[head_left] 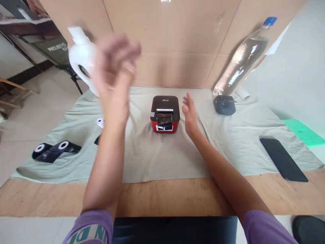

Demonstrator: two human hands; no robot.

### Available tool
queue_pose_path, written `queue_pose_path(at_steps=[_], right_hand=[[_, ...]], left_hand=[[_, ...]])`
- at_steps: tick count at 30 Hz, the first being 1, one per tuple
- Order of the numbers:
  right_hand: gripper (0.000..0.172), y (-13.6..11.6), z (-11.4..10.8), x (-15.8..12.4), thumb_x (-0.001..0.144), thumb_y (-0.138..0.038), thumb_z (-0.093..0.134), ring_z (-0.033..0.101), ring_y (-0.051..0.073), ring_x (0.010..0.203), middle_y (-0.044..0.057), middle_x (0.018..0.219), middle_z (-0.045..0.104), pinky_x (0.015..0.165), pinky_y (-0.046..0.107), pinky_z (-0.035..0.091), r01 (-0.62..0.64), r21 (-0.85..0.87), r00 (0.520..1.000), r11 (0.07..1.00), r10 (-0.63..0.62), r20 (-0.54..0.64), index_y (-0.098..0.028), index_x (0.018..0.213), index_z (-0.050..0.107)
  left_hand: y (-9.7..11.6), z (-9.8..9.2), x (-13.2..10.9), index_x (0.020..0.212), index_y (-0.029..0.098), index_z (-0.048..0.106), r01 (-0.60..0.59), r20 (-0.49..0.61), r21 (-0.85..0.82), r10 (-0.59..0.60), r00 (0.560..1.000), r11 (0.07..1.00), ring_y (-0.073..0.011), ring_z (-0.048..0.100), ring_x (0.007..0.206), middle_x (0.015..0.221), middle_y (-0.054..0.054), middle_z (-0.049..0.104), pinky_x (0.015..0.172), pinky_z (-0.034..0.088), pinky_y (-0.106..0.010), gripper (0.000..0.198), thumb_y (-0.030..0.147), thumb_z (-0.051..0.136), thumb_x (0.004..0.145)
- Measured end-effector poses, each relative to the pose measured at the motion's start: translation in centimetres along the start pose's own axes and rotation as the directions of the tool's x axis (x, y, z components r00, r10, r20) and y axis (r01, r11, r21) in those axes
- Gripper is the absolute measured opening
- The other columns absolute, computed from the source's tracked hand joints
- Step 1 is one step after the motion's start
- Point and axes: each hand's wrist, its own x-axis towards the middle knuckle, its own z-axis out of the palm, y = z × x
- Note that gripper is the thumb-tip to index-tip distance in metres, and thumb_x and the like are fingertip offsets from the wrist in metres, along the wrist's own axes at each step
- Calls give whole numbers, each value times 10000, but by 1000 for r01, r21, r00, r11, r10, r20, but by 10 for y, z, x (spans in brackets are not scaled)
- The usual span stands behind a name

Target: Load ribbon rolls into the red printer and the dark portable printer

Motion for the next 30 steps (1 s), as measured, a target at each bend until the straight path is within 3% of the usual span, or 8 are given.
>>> queue_pose_path(at_steps=[2,5,7,9,17,26,28,30], right_hand=[[845,31,13,-14,881,-786,453,218,305,1547,-7,1653,288,1283,552,152,-117,25,989,993,114,98,-354,1585,275],[860,49,16,-28,894,-777,423,98,244,1576,-48,1681,202,1304,477,93,-143,55,980,988,133,146,-343,1606,212],[853,44,13,-31,898,-750,455,83,224,1578,-62,1679,205,1306,449,94,-131,71,976,989,116,186,-350,1608,201],[847,36,9,-32,900,-730,481,93,221,1577,-61,1674,224,1307,437,86,-125,86,971,988,104,214,-355,1607,203],[904,33,12,-30,866,-653,571,152,241,1566,-57,1668,245,1302,466,105,-196,129,966,972,168,197,-351,1614,165],[663,41,13,-26,895,-480,518,113,225,1570,-89,1638,295,1296,477,133,-105,64,980,992,92,176,-373,1535,383],[659,45,12,-26,888,-473,534,150,229,1562,-70,1627,319,1292,481,148,-103,79,982,992,89,169,-371,1525,400],[664,48,12,-26,883,-476,545,178,233,1553,-48,1618,336,1285,480,175,-111,101,981,989,93,169,-363,1523,405]], left_hand=[[-21,13,-14,1411,320,480,180,61,-36,-177,982,983,-338,278,1509,1523,25,447,1232,225,-544,613,485,656,848],[-57,36,-48,1462,271,457,536,165,-156,-513,843,830,-351,147,1553,1604,-14,378,1261,164,-535,778,392,626,712],[-70,44,-68,1527,279,386,646,239,-263,-600,763,717,-334,223,1536,1605,11,384,1260,213,-485,896,322,578,652],[-70,47,-80,1553,302,354,687,298,-333,-619,727,646,-310,320,1499,1578,38,430,1234,291,-447,952,283,551,622],[-65,38,-83,1460,296,508,719,347,-362,-631,694,593,-308,518,1347,1453,-2,583,1116,438,-477,829,294,585,634],[-61,48,-92,1468,253,482,669,335,-374,-579,743,642,-297,488,1365,1494,-28,535,1146,379,-432,794,338,539,681],[-61,47,-89,1425,233,517,663,312,-325,-585,749,674,-299,485,1353,1471,-49,535,1140,383,-435,734,347,513,700],[-61,44,-82,1327,238,592,668,253,-167,-623,740,726,-287,471,1351,1420,-59,532,1144,380,-422,613,346,509,729]])
